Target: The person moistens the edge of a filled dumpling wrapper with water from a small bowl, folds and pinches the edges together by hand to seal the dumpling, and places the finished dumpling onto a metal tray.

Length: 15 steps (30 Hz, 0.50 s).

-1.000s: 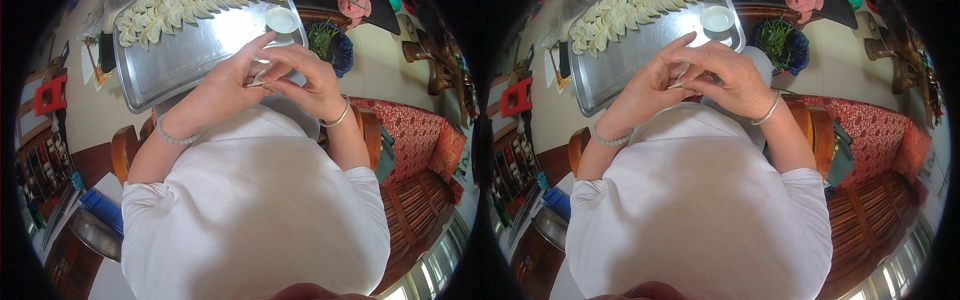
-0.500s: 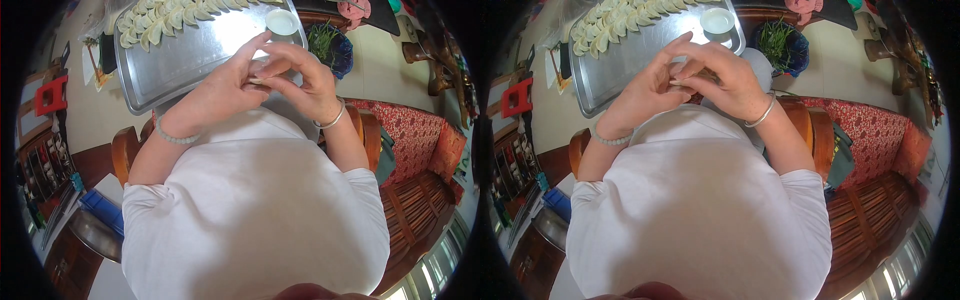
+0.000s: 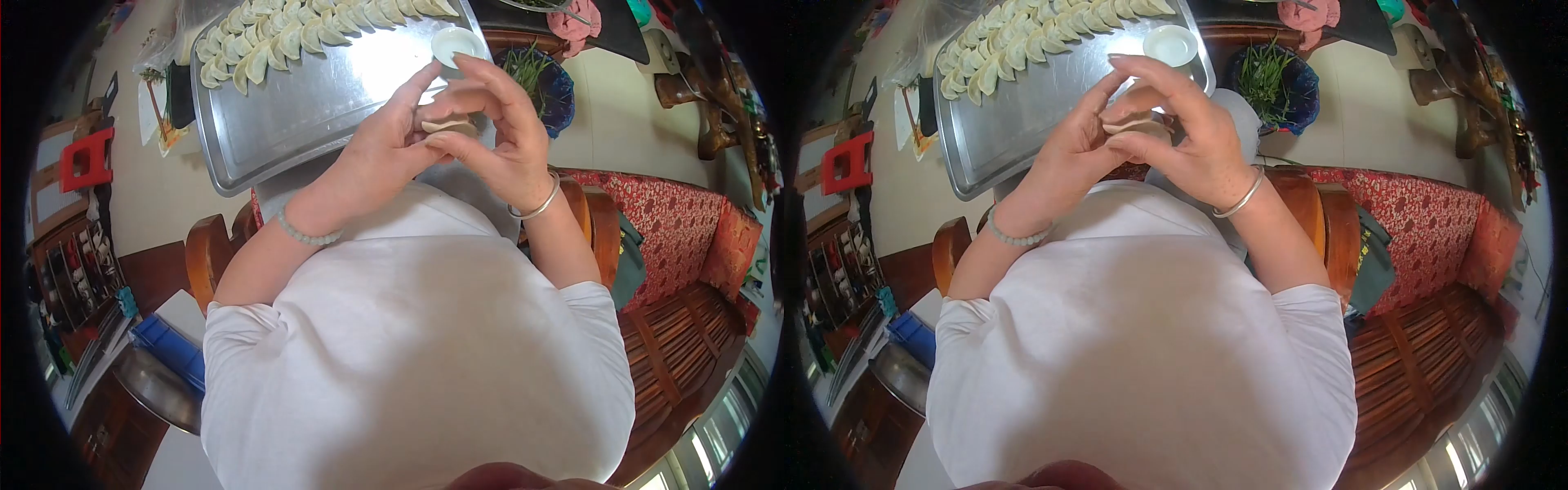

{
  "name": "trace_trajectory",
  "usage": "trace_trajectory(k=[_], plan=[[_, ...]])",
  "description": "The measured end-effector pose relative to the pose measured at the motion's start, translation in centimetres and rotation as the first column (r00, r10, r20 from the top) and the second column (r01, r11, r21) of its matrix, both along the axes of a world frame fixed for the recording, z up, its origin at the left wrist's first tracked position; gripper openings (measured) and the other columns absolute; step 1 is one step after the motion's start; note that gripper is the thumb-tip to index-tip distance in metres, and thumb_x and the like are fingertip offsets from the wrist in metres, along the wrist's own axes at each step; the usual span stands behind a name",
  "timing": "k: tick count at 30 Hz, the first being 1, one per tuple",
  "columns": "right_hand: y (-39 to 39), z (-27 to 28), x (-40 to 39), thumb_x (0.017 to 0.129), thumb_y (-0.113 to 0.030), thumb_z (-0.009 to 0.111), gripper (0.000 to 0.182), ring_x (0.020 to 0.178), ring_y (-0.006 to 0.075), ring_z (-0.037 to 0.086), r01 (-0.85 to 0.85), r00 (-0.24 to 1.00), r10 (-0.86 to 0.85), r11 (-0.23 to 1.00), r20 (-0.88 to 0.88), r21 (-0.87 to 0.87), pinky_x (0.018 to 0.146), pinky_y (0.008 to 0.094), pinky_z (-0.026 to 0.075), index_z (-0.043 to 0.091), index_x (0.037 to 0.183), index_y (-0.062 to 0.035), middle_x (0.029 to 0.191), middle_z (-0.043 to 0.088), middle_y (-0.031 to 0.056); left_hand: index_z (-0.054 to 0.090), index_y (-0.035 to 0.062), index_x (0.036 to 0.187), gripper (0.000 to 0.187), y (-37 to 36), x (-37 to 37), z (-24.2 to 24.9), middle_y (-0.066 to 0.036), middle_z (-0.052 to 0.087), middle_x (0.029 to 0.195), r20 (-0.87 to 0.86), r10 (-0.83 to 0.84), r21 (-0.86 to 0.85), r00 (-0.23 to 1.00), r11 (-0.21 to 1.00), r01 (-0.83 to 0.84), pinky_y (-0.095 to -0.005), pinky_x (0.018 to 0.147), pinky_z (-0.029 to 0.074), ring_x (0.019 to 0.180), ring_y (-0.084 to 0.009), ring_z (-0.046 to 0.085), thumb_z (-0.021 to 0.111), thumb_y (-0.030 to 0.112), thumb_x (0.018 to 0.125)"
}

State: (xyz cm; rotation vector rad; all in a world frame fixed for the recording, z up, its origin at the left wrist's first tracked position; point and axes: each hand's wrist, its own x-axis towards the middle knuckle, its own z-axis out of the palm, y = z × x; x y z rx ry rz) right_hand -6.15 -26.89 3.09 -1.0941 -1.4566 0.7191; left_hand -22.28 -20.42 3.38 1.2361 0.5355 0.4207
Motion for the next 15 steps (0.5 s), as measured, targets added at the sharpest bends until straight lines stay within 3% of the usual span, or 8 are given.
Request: trace_trajectory(k=[2,4,6,7,10,12,15], plan=[[0.0,-0.3,0.1,0.079,0.0,0.07,0.063,0.086,0.0141,0.065,-0.032,0.999,0.032,0.999,-0.018,-0.026,0.082,0.0282,0.051,0.045,0.136,-0.009,0.096,0.068,0.0046,0.017,0.0009,0.147,0.069,0.1,-0.1,-0.4,-0.01,0.058,0.108,-0.03,-0.012,0.072,0.999,0.997,0.014,-0.0273,0.083,0.049,0.094,-0.0136,0.058,0.055,-0.001,0.09],[0.1,-0.9,0.4,0.077,-0.003,0.071,0.069,0.089,0.0163,0.064,-0.045,0.983,0.033,0.997,0.178,0.062,0.084,0.0299,0.05,0.041,0.139,-0.0096,0.098,0.068,0.0048,0.019,0.0015,0.147,0.068,-0.1,0.0,0.0,-0.011,0.058,0.11,-0.063,-0.022,0.143,0.998,0.989,0.031,-0.0275,0.083,0.049,0.094,-0.0137,0.058,0.055,-0.001,0.089],[0.0,-0.5,0.2,0.075,-0.002,0.074,0.077,0.096,0.0187,0.063,-0.029,0.992,0.02,0.997,0.126,0.072,0.09,0.0332,0.046,0.036,0.141,-0.0059,0.1,0.067,0.0076,0.031,0.0032,0.141,0.059,-0.4,0.3,1.4,-0.009,0.06,0.113,0.044,0.055,-0.194,0.998,0.98,-0.045,-0.0242,0.074,0.049,0.091,-0.0098,0.058,0.058,0.001,0.088],[0.0,-0.2,0.2,0.072,-0.001,0.077,0.085,0.102,0.0212,0.062,-0.017,0.997,0.011,0.997,0.075,0.081,0.097,0.0365,0.043,0.031,0.143,-0.0022,0.102,0.066,0.0104,0.031,0.0032,0.141,0.059,-0.2,0.2,1.4,-0.009,0.06,0.113,0.044,0.05,-0.192,0.998,0.98,-0.04,-0.0242,0.074,0.049,0.091,-0.0098,0.058,0.058,0.001,0.088],[0.4,0.2,1.0,0.071,-0.003,0.078,0.089,0.102,0.0223,0.061,-0.017,1.0,0.016,0.992,0.016,0.127,0.099,0.0381,0.042,0.028,0.145,-0.0028,0.102,0.065,0.011,0.042,0.0049,0.129,0.044,0.5,-0.3,1.6,-0.007,0.062,0.115,-0.008,-0.038,-0.272,0.999,0.962,0.034,-0.02,0.063,0.044,0.088,-0.0059,0.058,0.06,0.003,0.089],[0.2,0.1,1.0,0.069,-0.004,0.078,0.09,0.102,0.0221,0.061,0.025,1.0,-0.026,0.992,0.014,0.12,0.1,0.0398,0.041,0.028,0.144,-0.0026,0.102,0.065,0.0109,0.046,0.0067,0.121,0.035,0.5,-0.3,1.6,-0.005,0.063,0.113,0.095,0.019,-0.272,0.995,0.962,0.008,-0.0171,0.058,0.038,0.086,-0.0036,0.058,0.062,0.006,0.089],[0.2,0.1,1.0,0.069,-0.003,0.079,0.09,0.102,0.0219,0.061,0.065,0.994,-0.077,0.985,0.073,0.161,0.102,0.042,0.041,0.029,0.144,-0.0017,0.101,0.065,0.0104,0.047,0.007,0.119,0.034,0.5,-0.4,1.5,-0.006,0.062,0.112,0.128,0.05,-0.291,0.991,0.957,-0.01,-0.019,0.063,0.044,0.091,-0.0068,0.059,0.062,0.003,0.089]])
